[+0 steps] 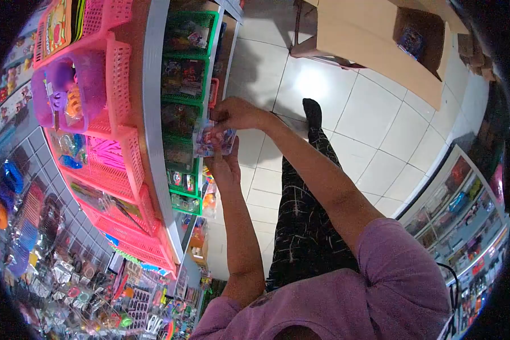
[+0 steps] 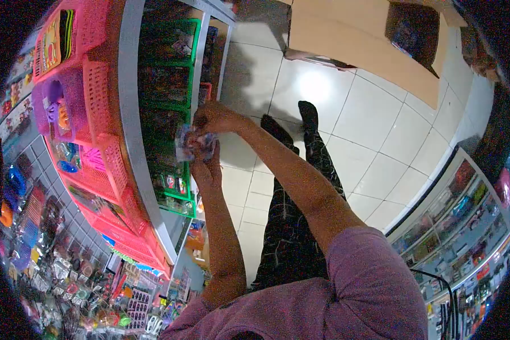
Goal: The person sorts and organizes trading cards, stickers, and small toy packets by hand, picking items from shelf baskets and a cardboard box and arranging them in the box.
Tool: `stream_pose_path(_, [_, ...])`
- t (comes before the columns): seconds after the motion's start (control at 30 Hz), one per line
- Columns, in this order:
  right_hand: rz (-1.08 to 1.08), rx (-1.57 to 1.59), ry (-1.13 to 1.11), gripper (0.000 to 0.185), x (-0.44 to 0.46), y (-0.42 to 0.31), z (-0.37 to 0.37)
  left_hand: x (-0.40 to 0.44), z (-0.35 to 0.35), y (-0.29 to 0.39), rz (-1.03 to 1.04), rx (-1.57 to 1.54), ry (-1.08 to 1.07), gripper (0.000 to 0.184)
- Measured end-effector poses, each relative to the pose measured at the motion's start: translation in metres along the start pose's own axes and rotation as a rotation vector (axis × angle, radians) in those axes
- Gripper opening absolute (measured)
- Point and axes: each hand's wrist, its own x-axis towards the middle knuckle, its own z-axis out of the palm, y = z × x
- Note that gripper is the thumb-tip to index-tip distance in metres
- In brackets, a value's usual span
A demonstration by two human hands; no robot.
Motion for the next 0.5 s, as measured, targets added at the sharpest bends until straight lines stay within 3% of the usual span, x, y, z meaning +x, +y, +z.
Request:
stream_pose_path(0.07, [-0.009, -0.039, 0.085, 0.045, 0.007, 0.01, 0.006, -0.003, 0.006, 0.006, -0.034, -0.143, -0.034, 0.043])
stream_pose_path(0.27, [0.102, -0.052, 0.101, 0.044, 0.007, -0.018, -0.024, 0.002, -0.013, 0.009, 0.012, -0.029, -0.042, 0.034])
stream_pose_path(0.37, [-0.113, 0.008, 0.177, 0.043, 0.005, -0.008, -0.017, 0.006, -0.034, 0.001, 0.014, 0.052, 0.046, 0.032])
stream_pose_path(0.5, [-0.044, -0.051, 0.07, 0.043, 0.001, -0.004, -0.001, -0.005, -0.026, -0.001, 0.117, 0.215, -0.055, 0.038])
